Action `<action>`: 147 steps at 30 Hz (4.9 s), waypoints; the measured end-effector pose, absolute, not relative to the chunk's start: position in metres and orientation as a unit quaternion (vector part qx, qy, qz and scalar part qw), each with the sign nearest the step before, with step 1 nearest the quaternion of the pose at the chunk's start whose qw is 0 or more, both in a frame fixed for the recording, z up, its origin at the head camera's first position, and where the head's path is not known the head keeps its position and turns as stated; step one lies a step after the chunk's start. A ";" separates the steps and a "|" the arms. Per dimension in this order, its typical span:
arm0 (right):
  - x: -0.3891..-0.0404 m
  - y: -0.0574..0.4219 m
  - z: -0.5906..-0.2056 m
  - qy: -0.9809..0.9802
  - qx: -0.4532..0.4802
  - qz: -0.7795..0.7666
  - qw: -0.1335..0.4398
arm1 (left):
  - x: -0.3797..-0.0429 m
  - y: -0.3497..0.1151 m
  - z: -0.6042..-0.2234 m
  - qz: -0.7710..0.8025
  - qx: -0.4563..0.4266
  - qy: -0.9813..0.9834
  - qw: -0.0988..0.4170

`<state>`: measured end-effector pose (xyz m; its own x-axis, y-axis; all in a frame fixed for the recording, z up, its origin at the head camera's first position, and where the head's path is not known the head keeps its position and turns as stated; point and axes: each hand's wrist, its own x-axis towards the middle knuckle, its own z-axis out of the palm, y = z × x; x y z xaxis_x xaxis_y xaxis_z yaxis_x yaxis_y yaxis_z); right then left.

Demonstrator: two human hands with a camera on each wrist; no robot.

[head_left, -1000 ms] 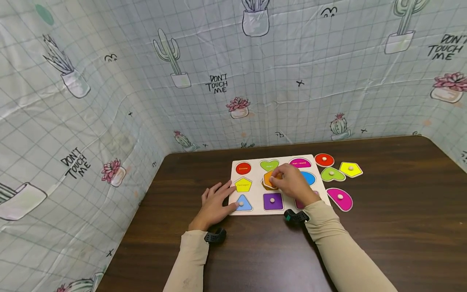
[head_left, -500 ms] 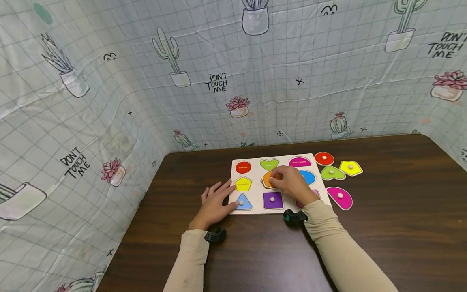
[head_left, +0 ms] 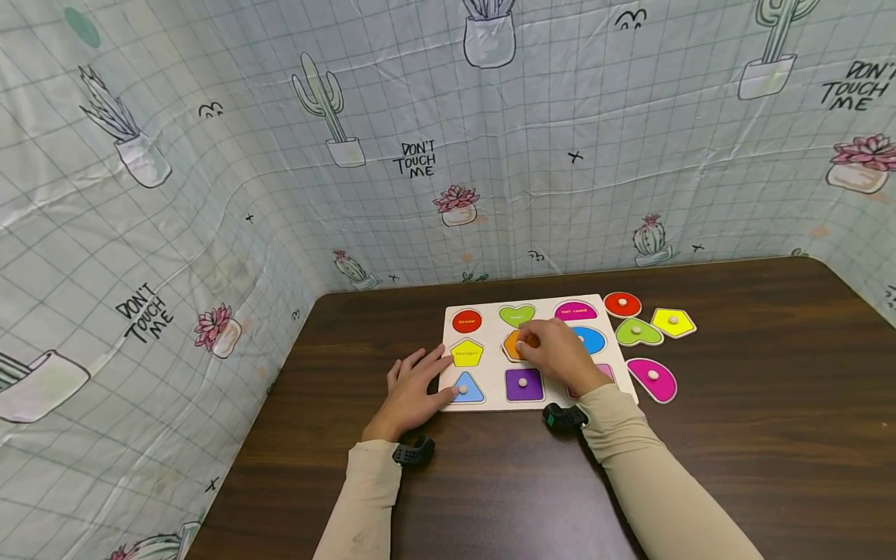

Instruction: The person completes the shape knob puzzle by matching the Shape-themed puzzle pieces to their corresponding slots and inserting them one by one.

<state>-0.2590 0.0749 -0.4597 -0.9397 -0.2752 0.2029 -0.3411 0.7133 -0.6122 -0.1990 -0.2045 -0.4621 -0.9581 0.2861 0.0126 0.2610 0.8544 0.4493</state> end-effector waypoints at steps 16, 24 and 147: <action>-0.258 0.072 -0.463 -0.924 0.180 0.329 0.078 | -0.198 -0.205 -0.461 0.236 0.146 0.960 0.020; -0.258 0.071 -0.462 -0.923 0.180 0.332 0.074 | -0.198 -0.206 -0.462 0.238 0.145 0.960 0.018; -0.256 0.267 -0.461 -0.955 -0.024 0.282 0.092 | -0.196 -0.203 -0.459 0.224 0.141 0.964 0.023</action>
